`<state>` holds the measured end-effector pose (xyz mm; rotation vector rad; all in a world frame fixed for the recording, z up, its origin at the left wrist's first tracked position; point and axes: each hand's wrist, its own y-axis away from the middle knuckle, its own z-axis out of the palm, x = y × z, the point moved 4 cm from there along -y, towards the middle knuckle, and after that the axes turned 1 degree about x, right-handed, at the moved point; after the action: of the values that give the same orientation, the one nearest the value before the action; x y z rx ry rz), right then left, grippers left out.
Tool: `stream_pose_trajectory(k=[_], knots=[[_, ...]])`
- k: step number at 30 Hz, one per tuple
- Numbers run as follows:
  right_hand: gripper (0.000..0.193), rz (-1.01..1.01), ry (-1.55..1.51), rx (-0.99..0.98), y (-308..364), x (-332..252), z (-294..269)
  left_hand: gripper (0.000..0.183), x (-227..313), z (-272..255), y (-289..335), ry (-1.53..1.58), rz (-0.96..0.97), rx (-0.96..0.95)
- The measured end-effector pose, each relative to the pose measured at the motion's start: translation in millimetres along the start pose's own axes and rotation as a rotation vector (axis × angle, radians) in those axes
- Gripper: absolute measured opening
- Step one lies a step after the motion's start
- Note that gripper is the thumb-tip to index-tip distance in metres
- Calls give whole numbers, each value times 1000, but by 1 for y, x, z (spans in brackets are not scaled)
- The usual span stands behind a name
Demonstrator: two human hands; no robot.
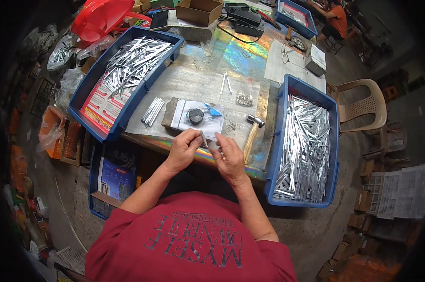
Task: The person repeatedly takes metal strips and small components from trays and assembles them by hand, occasionally hammering them against a block using a small hammer.
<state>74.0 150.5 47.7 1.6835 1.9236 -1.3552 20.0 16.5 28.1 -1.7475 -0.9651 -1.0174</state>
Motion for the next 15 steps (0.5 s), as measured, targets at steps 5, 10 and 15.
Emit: stream_pose_trajectory(k=[5, 10, 15], knots=[[24, -198, -68, -13, 1, -13, 8, 8, 11, 3, 10, -73, 122, -26], [18, -244, -39, 43, 7, -18, 8, 5, 20, 3, 13, -138, 221, -23], [13, -259, 12, 149, 9, -24, 7, 5, 20, 6, 15, -77, 179, -22]])
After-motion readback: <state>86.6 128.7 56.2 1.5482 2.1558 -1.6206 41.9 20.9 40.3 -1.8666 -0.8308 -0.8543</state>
